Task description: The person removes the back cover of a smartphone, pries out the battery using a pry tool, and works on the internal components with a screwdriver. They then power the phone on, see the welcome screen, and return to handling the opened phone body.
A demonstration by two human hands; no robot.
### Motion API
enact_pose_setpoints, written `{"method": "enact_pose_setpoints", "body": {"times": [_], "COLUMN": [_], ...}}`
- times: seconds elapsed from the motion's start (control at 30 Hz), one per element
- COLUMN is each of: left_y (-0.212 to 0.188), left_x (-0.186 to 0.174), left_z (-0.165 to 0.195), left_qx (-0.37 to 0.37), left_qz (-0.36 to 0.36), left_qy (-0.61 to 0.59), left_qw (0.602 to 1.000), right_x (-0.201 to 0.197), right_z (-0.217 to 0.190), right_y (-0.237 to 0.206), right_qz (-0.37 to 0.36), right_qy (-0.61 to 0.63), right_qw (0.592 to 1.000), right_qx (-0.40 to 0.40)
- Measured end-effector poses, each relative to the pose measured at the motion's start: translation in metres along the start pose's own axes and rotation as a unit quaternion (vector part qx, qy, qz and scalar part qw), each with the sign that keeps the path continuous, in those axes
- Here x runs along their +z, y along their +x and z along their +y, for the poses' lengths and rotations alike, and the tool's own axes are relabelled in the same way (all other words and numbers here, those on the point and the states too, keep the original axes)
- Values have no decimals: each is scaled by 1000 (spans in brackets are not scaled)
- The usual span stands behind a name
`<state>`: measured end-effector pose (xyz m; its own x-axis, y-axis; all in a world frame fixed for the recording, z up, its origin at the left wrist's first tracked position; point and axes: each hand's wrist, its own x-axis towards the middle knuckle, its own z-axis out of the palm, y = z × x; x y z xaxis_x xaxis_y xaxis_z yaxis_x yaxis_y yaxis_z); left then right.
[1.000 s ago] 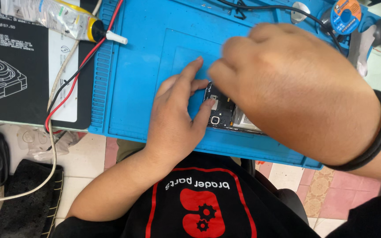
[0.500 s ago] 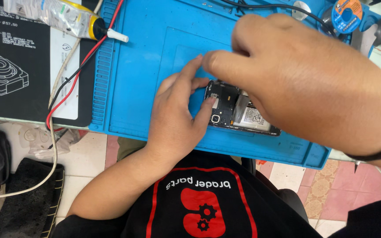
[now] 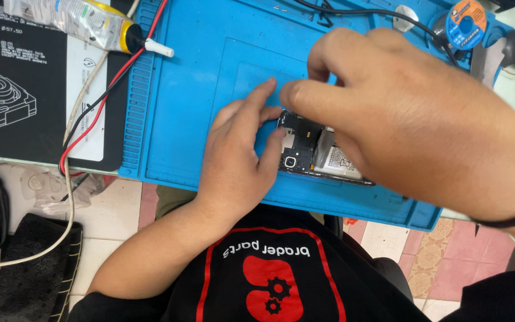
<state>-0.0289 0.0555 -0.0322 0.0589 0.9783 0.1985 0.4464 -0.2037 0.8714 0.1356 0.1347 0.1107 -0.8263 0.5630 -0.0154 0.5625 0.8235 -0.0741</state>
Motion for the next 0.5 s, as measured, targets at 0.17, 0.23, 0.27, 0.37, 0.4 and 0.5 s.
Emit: {"method": "enact_pose_setpoints", "body": {"times": [0.17,0.23,0.27,0.37,0.4,0.5], "left_y": [0,0,0,1,1,2], "left_x": [-1,-2,-2,-2,-2,-2], "left_z": [-1,-1,-1,-1,-1,-1], "left_qx": [-12,-7,-5,-3,-1,-6], "left_qz": [-1,-2,-3,-2,-3,-6], "left_qy": [-11,-11,-14,-16,-16,-24], "left_qw": [1000,1000,1000,1000,1000,1000], "right_x": [5,1,1,6,10,18], "right_z": [8,11,12,16,18,21], "right_y": [-2,-8,-11,-19,-20,-25], "right_qz": [-30,24,25,23,19,16], "right_qy": [-6,53,48,63,87,120], "right_qw": [999,998,998,996,994,989], "right_qx": [33,-2,21,64,66,83]}}
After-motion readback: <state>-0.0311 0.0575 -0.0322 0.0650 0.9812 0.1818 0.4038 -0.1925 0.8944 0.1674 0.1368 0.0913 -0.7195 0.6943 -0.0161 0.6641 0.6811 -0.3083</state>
